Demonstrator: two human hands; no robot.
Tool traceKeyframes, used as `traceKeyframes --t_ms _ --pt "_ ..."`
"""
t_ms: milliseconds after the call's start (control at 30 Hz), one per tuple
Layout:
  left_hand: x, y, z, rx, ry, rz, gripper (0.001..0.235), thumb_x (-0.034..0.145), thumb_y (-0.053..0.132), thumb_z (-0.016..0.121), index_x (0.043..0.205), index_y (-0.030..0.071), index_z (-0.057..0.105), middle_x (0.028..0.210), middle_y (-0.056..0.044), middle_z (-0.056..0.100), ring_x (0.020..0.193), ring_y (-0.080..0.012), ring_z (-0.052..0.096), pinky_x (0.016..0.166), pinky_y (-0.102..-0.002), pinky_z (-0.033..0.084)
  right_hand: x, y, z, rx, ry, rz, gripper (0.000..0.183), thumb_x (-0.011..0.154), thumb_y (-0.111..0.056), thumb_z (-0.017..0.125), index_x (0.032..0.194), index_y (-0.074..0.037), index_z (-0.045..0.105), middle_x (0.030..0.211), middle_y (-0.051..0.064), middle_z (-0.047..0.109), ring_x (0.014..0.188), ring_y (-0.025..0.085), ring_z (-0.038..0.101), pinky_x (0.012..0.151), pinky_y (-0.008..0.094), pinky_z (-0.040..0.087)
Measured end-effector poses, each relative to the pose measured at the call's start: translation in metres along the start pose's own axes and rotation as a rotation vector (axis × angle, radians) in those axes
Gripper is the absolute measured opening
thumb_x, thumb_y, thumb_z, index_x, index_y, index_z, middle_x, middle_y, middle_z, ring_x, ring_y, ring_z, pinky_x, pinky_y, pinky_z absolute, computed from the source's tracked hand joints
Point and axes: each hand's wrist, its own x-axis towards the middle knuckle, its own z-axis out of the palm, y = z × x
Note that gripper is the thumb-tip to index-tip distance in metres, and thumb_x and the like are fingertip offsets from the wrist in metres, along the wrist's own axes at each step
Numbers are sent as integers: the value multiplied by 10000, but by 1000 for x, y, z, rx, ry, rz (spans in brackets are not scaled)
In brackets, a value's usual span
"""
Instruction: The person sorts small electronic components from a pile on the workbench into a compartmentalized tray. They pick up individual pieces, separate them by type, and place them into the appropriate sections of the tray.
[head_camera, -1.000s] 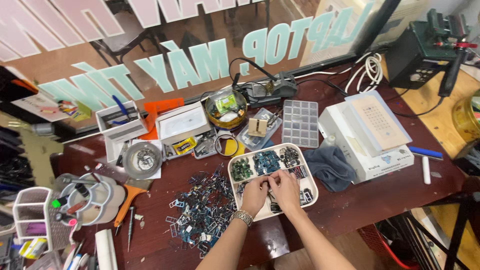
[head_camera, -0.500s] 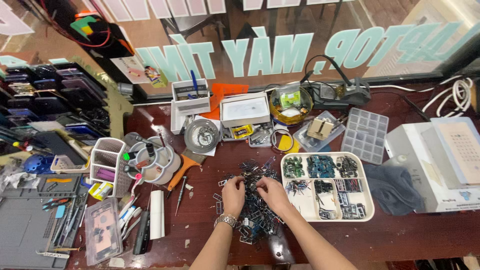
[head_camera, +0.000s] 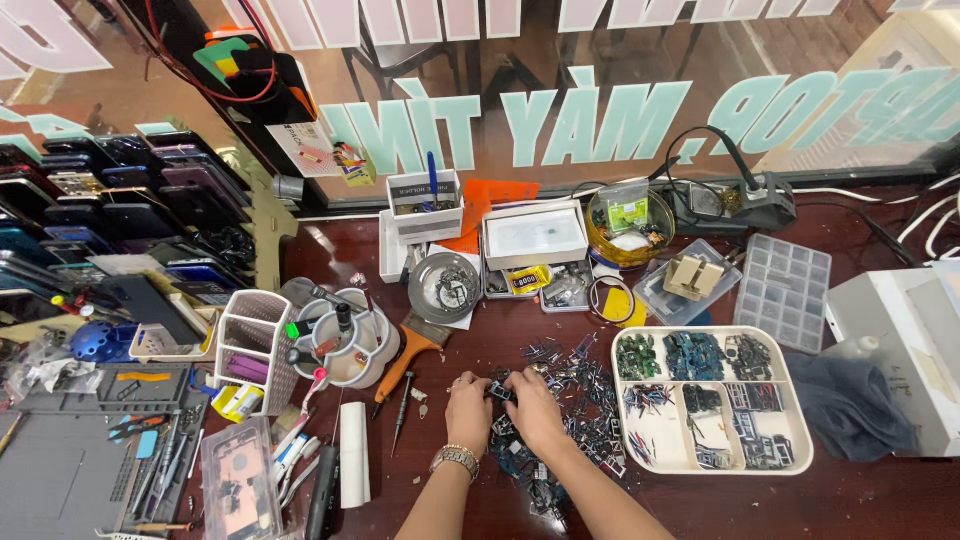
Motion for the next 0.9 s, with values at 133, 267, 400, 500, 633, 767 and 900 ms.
traceKeyframes --t_ms 133,267,400,500,633,767,900 --pt "6 -13 5 -17 52 48 151 812 29 714 951 36 771 996 -129 708 1003 -333 659 872 -435 537 -1 3 4 -34 13 28 201 770 -42 756 935 -48 640 985 120 628 1049 342 603 868 458 511" --pt "11 -27 7 -326 -48 -259 135 819 89 772 946 60 808 802 -114 770 732 -221 726 700 -349 571 -4 4 -1 44 1 111 136 837 -98 737 941 -54 662 973 110 644 1004 314 645 855 434 528" --pt "6 -30 8 -678 -137 -514 167 814 96 801 970 46 830 765 -64 792 614 -86 694 575 -269 552 -6 -5 -1 88 8 125 243 822 -127 760 1039 -63 670 1015 108 657 968 306 660 844 430 526" --pt "2 -30 6 -628 -122 -530 154 824 108 798 964 55 830 748 -62 787 626 -90 707 603 -251 561 -3 -9 -2 164 -55 157 301 840 -57 665 1140 -81 649 1007 101 673 928 267 680 842 393 545" --pt "2 -21 4 -580 -108 -488 157 821 115 796 963 54 820 755 -47 783 627 -88 695 599 -256 559 1 -4 -7 346 -57 136 236 872 -70 629 1107 -57 646 988 102 691 874 237 692 804 354 559" --pt "1 -6 8 -729 -112 -468 153 814 86 794 953 29 822 771 -36 772 636 -91 693 602 -250 568 -1 10 -10 326 -25 182 160 939 -130 640 1052 -37 705 862 96 733 755 220 696 726 350 543" --pt "4 9 15 -713 -118 -469 139 829 70 786 957 28 821 777 -59 768 646 -91 690 612 -238 566 5 33 -13 615 -37 402 239 1015 -219 599 1057 -42 753 801 64 745 690 136 684 672 289 577"
